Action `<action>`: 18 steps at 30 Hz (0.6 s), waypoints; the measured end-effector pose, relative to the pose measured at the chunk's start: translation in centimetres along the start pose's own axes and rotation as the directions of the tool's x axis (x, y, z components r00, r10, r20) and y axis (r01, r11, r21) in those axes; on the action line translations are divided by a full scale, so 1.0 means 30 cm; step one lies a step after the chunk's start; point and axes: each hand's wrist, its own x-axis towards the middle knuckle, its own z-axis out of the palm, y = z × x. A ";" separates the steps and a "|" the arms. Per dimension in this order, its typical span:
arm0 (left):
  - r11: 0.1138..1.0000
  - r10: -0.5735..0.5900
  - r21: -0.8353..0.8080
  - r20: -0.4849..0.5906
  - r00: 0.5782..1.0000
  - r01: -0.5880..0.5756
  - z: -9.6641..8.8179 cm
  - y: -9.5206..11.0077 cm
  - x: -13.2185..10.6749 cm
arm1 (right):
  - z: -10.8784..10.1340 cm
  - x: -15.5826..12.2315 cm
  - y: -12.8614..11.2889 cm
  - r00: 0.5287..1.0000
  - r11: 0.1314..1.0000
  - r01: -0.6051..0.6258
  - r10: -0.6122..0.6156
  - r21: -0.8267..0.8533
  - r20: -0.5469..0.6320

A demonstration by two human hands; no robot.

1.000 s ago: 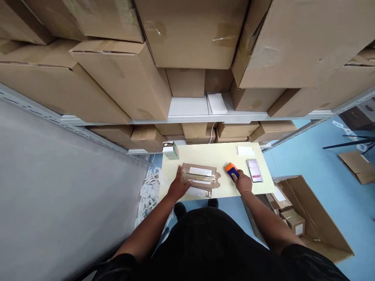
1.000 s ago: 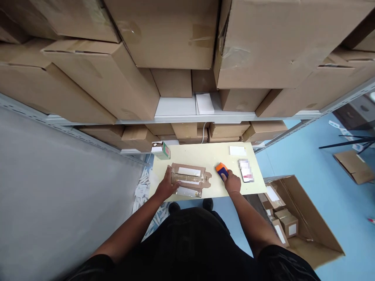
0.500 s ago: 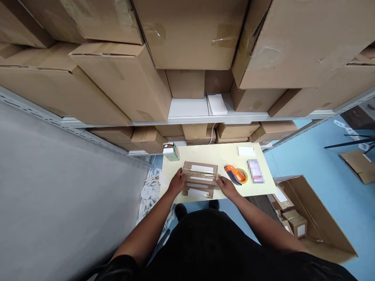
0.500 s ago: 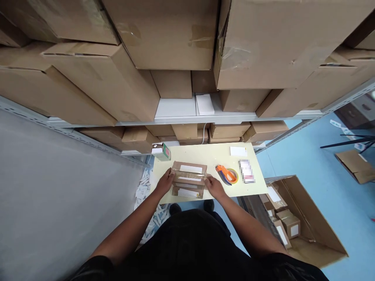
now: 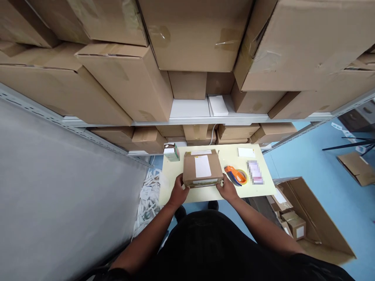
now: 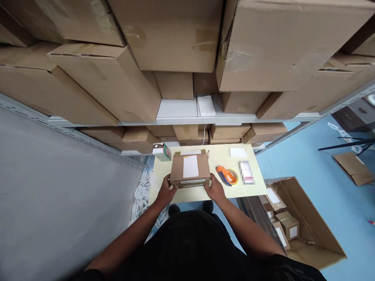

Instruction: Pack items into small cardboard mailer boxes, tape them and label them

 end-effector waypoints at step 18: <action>0.912 -0.359 0.218 0.016 0.933 0.347 -0.048 0.005 0.124 | -0.006 0.115 0.185 0.963 0.884 -0.269 0.248 0.383 0.104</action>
